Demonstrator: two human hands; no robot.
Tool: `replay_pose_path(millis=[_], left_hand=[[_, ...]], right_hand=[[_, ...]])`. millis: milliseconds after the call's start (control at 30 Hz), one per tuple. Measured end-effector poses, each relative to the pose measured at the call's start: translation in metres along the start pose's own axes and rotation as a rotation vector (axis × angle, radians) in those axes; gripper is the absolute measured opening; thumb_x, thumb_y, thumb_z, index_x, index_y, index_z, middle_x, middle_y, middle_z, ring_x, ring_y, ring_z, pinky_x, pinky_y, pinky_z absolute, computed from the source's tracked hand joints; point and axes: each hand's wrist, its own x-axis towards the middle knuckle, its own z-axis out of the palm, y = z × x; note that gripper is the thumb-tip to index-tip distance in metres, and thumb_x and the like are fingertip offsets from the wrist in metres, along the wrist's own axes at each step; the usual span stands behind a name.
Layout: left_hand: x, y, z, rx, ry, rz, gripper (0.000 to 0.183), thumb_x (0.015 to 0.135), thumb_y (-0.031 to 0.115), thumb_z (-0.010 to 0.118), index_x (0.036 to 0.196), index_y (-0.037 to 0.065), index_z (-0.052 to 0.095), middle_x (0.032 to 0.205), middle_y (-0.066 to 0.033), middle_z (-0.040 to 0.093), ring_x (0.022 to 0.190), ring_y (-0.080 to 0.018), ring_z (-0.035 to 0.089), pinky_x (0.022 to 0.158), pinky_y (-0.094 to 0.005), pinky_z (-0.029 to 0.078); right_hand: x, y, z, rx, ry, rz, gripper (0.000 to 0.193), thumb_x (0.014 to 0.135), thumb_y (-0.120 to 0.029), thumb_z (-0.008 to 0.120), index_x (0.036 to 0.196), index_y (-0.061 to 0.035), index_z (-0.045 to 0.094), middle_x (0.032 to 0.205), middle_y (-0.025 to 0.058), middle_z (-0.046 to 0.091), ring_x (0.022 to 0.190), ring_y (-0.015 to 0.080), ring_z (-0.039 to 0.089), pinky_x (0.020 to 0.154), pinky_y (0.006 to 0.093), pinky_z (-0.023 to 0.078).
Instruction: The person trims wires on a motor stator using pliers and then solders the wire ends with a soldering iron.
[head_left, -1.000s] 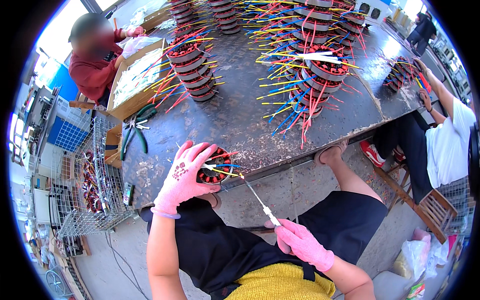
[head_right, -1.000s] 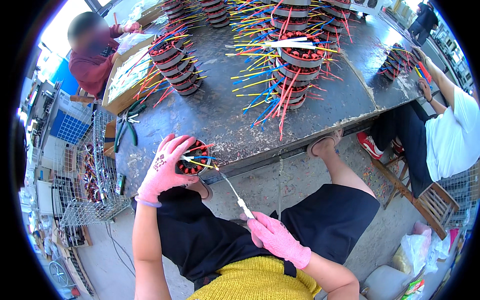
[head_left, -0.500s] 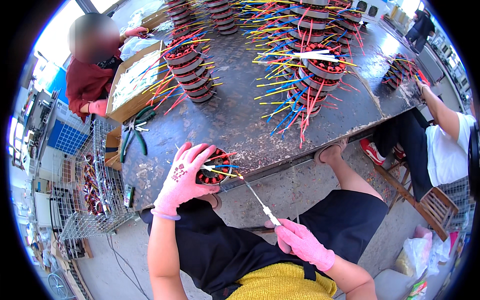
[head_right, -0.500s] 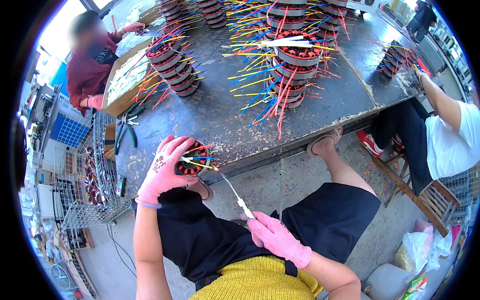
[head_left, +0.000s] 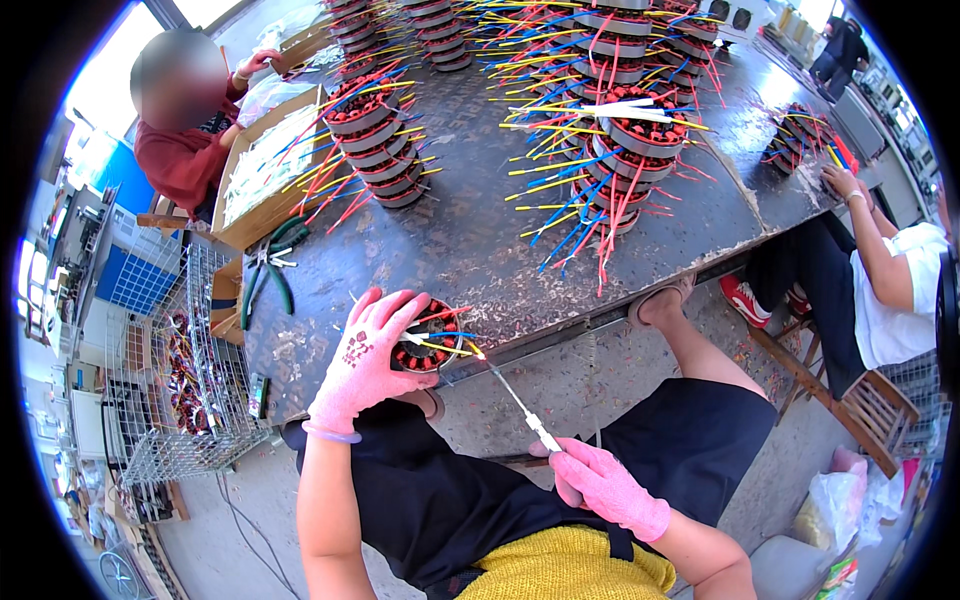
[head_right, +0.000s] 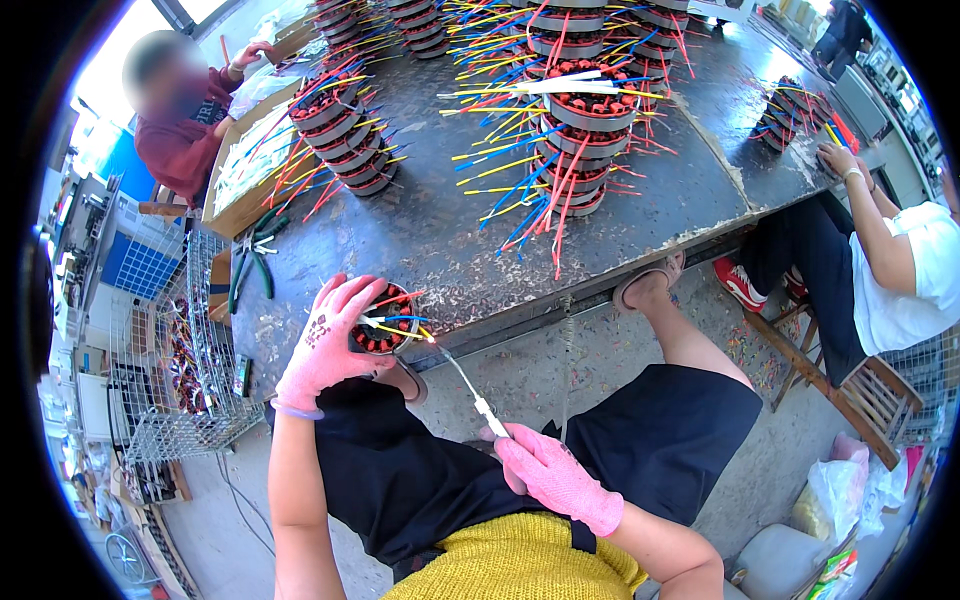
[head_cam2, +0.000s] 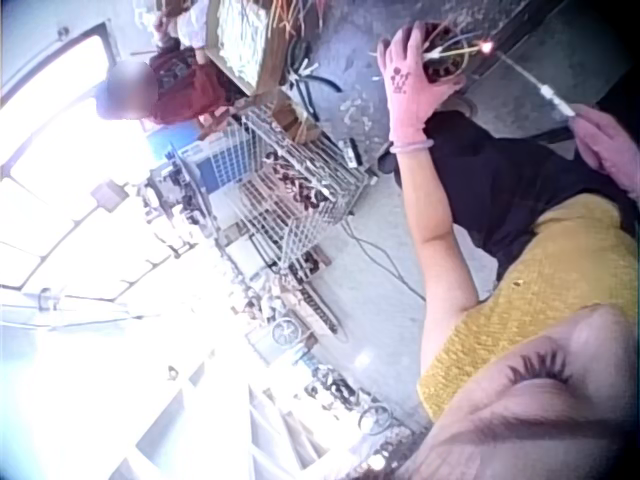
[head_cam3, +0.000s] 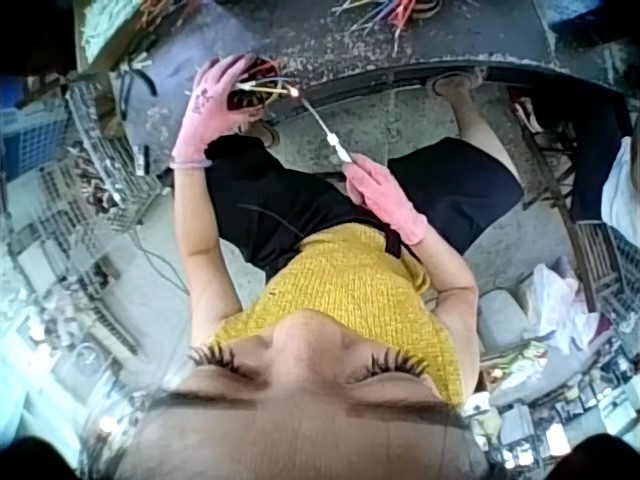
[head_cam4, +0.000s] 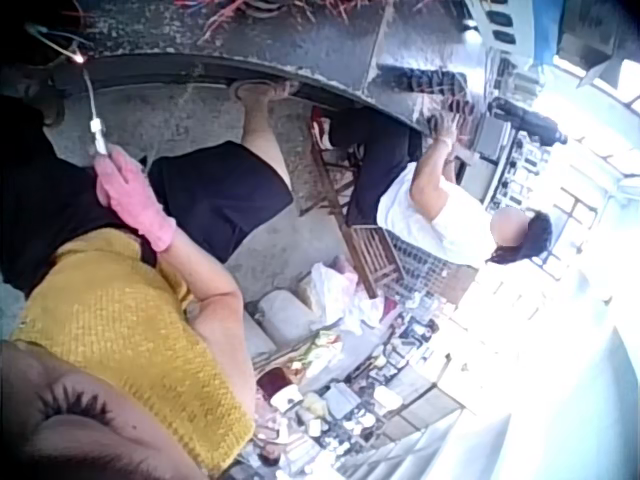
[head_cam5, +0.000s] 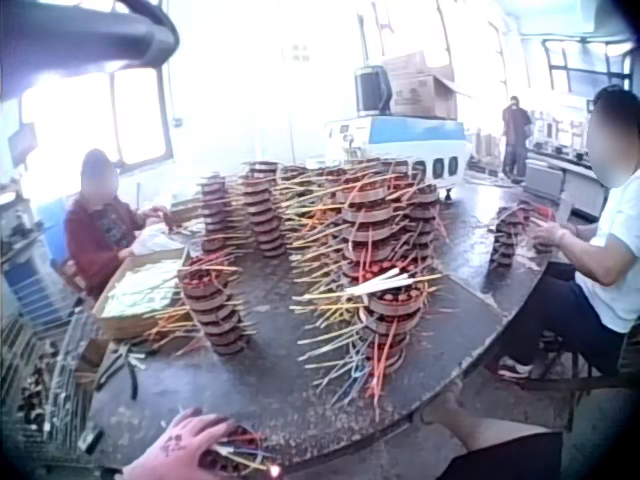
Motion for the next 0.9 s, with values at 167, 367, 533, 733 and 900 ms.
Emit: replay_pose_path(millis=[167,367,533,733,900], left_hand=[[-0.0002,0.0001,0.0000,-0.003,-0.001,-0.003,0.094,0.053,0.024,0.087,0.138,0.013,0.048,0.140,-0.0124,0.046,0.135,-0.0427,0.032,0.114,-0.0503,0.027],[-0.0008,0.0002,0.0004,0.004,0.001,-0.013,0.093,0.053,0.024,0.086,0.138,0.013,0.047,0.140,-0.0124,0.045,0.135,-0.0431,0.032,0.114,-0.0502,0.027],[-0.0007,0.0001,0.0000,0.003,-0.002,-0.015,0.094,0.053,0.024,0.086,0.138,0.013,0.047,0.140,-0.0123,0.045,0.135,-0.0432,0.032,0.113,-0.0504,0.027],[0.0010,0.0011,0.0007,0.004,-0.004,-0.007,0.094,0.053,0.025,0.086,0.138,0.013,0.047,0.140,-0.0120,0.046,0.135,-0.0428,0.032,0.113,-0.0503,0.027],[0.0024,0.0022,0.0038,-0.001,0.012,-0.017,0.095,0.052,0.027,0.087,0.138,0.013,0.047,0.140,-0.0116,0.046,0.135,-0.0423,0.033,0.113,-0.0501,0.028]], right_hand=[[-0.0005,-0.0008,0.0006,0.011,0.002,0.000,0.039,0.103,-0.028,0.043,0.132,-0.0026,0.052,0.066,-0.0035,0.045,0.060,0.0052,0.040,0.056,0.0214,0.033],[0.0001,-0.0027,0.0007,-0.047,0.015,-0.001,0.039,0.102,-0.027,0.044,0.131,-0.0018,0.052,0.065,-0.0031,0.045,0.059,0.0058,0.040,0.056,0.0220,0.034],[0.0004,-0.0011,0.0013,0.008,-0.001,-0.012,0.040,0.103,-0.028,0.044,0.131,-0.0018,0.051,0.066,-0.0033,0.045,0.060,0.0058,0.040,0.056,0.0219,0.034],[-0.0009,-0.0002,-0.0010,0.034,0.004,-0.006,0.040,0.102,-0.029,0.044,0.131,-0.0020,0.051,0.067,-0.0037,0.045,0.060,0.0053,0.040,0.056,0.0213,0.033],[-0.0057,-0.0055,-0.0036,0.069,0.015,0.012,0.039,0.102,-0.028,0.045,0.131,-0.0022,0.051,0.066,-0.0041,0.044,0.060,0.0049,0.039,0.054,0.0209,0.031]])
